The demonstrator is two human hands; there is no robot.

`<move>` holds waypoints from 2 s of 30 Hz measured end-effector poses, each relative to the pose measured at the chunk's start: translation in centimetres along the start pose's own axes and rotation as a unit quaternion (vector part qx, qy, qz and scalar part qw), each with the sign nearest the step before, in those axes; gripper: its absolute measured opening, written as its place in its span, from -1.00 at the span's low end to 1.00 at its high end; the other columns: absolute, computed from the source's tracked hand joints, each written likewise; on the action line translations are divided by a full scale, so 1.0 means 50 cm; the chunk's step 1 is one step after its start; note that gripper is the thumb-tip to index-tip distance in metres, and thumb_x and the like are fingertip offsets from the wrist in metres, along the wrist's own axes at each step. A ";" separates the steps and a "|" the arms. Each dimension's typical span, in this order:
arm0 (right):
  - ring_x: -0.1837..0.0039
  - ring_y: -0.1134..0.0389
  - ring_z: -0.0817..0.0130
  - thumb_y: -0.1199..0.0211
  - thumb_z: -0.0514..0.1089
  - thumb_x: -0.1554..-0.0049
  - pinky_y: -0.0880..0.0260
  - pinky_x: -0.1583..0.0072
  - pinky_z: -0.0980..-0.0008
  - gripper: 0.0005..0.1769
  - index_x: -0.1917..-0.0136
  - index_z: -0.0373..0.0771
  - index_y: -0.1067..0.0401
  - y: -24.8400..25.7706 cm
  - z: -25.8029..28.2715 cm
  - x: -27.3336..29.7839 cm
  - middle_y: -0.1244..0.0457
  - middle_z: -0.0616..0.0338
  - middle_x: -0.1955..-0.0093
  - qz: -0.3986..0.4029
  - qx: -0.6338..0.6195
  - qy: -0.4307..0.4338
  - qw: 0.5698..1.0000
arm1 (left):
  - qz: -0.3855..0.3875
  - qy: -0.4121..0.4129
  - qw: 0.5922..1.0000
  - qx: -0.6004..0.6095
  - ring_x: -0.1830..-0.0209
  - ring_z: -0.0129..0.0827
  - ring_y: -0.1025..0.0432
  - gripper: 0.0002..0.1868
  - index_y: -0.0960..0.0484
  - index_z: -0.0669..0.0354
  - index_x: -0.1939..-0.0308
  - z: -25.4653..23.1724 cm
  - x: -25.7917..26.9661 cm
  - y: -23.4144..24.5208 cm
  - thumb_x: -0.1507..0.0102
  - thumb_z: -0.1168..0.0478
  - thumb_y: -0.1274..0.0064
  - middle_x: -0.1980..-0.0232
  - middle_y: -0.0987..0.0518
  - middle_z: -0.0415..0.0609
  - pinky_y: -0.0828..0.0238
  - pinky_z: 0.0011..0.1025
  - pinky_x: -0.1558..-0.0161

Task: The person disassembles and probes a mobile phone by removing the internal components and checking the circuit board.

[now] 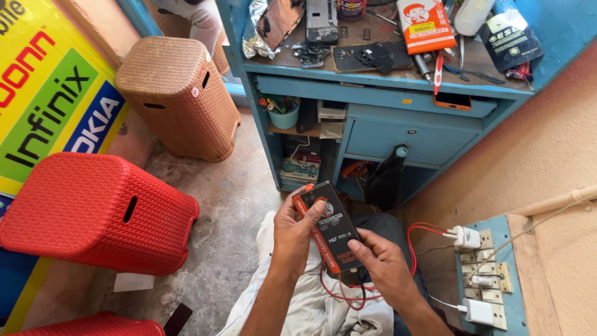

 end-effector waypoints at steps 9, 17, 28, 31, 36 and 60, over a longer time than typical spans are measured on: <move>0.02 -0.46 0.52 -0.17 -0.15 -0.26 -0.48 -0.05 0.47 -0.63 -0.27 -0.41 -0.45 0.021 -0.094 -0.021 -0.44 0.15 -0.03 0.003 -0.191 -0.052 0.980 | -0.011 0.069 0.997 -0.044 0.23 -0.42 -0.61 -0.58 -0.61 0.36 -0.02 0.054 -0.048 0.015 -0.11 0.33 -0.34 0.17 -0.72 0.00 -0.62 -0.43 0.12; -0.01 -0.45 0.52 -0.18 -0.11 -0.25 -0.48 -0.07 0.45 -0.61 -0.27 -0.34 -0.46 0.032 -0.151 -0.036 -0.44 0.19 -0.05 -0.009 -0.161 -0.089 0.983 | 0.001 0.086 0.992 -0.092 0.26 -0.44 -0.59 -0.71 -0.67 0.33 0.07 0.126 -0.086 0.056 -0.15 0.34 -0.32 0.19 -0.71 0.00 -0.57 -0.47 0.16; -0.08 -0.44 0.48 -0.22 -0.10 -0.23 -0.49 -0.14 0.39 -0.61 -0.25 -0.36 -0.46 0.031 -0.184 -0.067 -0.42 0.18 -0.10 0.012 -0.096 -0.060 0.994 | 0.033 0.062 0.994 -0.080 0.22 -0.50 -0.58 -0.71 -0.65 0.23 0.06 0.127 -0.116 0.090 -0.17 0.26 -0.32 0.18 -0.70 -0.08 -0.58 -0.48 0.12; -0.08 -0.46 0.43 -0.21 -0.10 -0.24 -0.51 -0.16 0.35 -0.61 -0.25 -0.39 -0.45 0.016 -0.173 -0.085 -0.43 0.14 -0.09 0.029 -0.102 -0.046 0.993 | 0.023 0.044 0.995 -0.084 0.22 -0.50 -0.58 -0.69 -0.67 0.23 0.04 0.112 -0.120 0.098 -0.17 0.26 -0.33 0.18 -0.70 -0.07 -0.58 -0.49 0.13; -0.10 -0.44 0.44 -0.22 -0.12 -0.24 -0.50 -0.17 0.34 -0.61 -0.25 -0.41 -0.45 -0.011 -0.167 -0.103 -0.42 0.15 -0.11 0.025 -0.109 -0.030 0.993 | 0.022 0.026 0.997 -0.067 0.22 -0.47 -0.59 -0.70 -0.67 0.25 0.05 0.088 -0.128 0.106 -0.16 0.28 -0.33 0.18 -0.71 -0.05 -0.61 -0.46 0.12; -0.11 -0.45 0.41 -0.20 -0.10 -0.24 -0.51 -0.15 0.31 -0.57 -0.29 -0.40 -0.44 -0.008 -0.165 -0.114 -0.42 0.12 -0.10 0.016 -0.085 -0.012 0.996 | 0.056 -0.001 0.997 -0.052 0.27 -0.49 -0.58 -0.73 -0.72 0.30 0.05 0.076 -0.131 0.111 -0.20 0.27 -0.32 0.21 -0.72 -0.02 -0.56 -0.49 0.17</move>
Point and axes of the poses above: each hand's wrist, its own x-axis away from the middle knuckle, its own y-axis out of the back of the hand, z = x × y, the point moved 1 cm from there along -x, towards the middle knuckle
